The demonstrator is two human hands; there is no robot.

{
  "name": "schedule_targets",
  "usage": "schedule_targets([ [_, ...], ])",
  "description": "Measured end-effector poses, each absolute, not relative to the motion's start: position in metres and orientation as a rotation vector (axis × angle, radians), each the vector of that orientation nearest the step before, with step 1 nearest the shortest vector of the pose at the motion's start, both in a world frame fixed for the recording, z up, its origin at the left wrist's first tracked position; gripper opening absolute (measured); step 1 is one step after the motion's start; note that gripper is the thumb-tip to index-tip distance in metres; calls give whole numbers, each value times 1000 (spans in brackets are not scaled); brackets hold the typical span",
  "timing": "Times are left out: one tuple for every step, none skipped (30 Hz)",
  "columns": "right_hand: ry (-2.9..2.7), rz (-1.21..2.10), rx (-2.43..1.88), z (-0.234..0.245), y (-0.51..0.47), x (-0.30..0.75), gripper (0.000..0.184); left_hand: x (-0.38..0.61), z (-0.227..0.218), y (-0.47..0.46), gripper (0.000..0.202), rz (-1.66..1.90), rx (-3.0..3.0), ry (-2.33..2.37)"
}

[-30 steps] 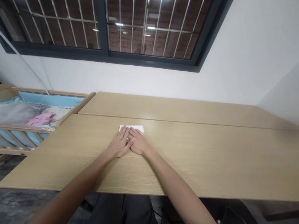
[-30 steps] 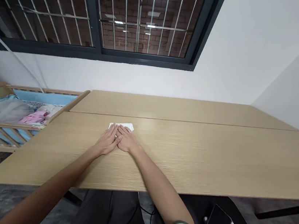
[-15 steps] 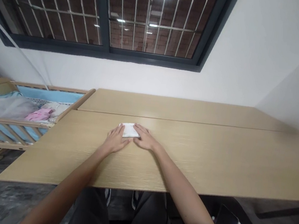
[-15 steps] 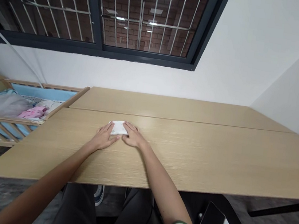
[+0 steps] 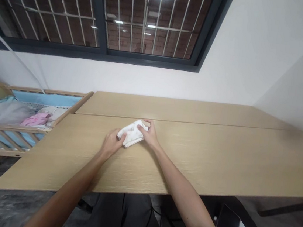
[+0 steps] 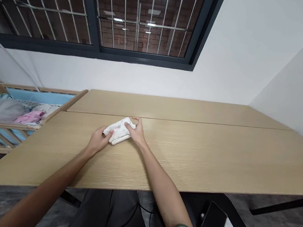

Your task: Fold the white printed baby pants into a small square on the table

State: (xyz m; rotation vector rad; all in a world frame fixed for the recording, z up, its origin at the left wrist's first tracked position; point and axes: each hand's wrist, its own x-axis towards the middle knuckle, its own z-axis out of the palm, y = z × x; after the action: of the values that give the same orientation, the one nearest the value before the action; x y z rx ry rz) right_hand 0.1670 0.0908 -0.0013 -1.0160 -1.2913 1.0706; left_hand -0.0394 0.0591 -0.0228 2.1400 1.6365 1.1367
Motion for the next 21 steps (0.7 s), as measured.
schedule_targets([
  [-1224, 1111, -1033, 1, 90, 167, 65, -38, -23, 58, 39, 1153, 2107, 1610],
  [-1179, 1144, -1066, 2, 90, 167, 65, -37, -23, 57, 46, 1161, 2078, 1583],
  [-1155, 1173, -1117, 3, 90, 168, 65, -36, -23, 56, 52, 1159, 2057, 1560],
  [-1156, 1201, -1179, 3, 90, 171, 63, -36, -23, 55, 55, 1146, 2045, 1542],
  [-1179, 1231, -1236, 3, 90, 174, 63, -36, -23, 54, 55, 1124, 2041, 1530],
  [-1220, 1264, -1272, 2, 90, 177, 63, -37, -22, 53, 51, 1097, 2042, 1525],
  [-1278, 1303, -1279, 1, 91, 181, 65, -38, -21, 53, 46, 1070, 2045, 1527],
  [-1344, 1342, -1257, -1, 92, 185, 70, -39, -21, 52, 41, 1043, 2052, 1533],
  [-1406, 1371, -1213, -3, 93, 187, 75, -40, -20, 52, 36, 1017, 2060, 1538],
  [-1453, 1380, -1164, -6, 94, 189, 80, -41, -20, 52, 33, 992, 2072, 1537],
  [-1476, 1361, -1130, -10, 96, 190, 83, -41, -20, 51, 31, 966, 2087, 1529],
  [-1479, 1319, -1116, -14, 98, 190, 82, -42, -21, 51, 31, 941, 2106, 1512],
  [-1466, 1259, -1121, -18, 100, 189, 80, -42, -21, 51, 30, 917, 2129, 1488],
  [-1443, 1188, -1137, -22, 103, 187, 75, -41, -22, 51, 31, 895, 2155, 1461],
  [-1420, 1118, -1158, -26, 105, 185, 70, -41, -23, 51, 31, 876, 2182, 1432],
  [-1410, 1056, -1178, -29, 108, 183, 64, -41, -24, 51, 31, 861, 2211, 1407],
  [-1415, 1009, -1190, -32, 110, 182, 60, -41, -24, 51, 31, 852, 2241, 1389],
  [-1433, 976, -1195, -33, 112, 182, 56, -41, -24, 50, 30, 848, 2272, 1377],
  [-1455, 947, -1194, -34, 113, 182, 54, -40, -23, 50, 29, 850, 2307, 1373],
  [-1481, 916, -1188, -32, 113, 182, 52, -40, -22, 49, 27, 859, 2346, 1372],
  [-1511, 878, -1175, -30, 112, 182, 50, -39, -21, 48, 25, 871, 2390, 1367],
])
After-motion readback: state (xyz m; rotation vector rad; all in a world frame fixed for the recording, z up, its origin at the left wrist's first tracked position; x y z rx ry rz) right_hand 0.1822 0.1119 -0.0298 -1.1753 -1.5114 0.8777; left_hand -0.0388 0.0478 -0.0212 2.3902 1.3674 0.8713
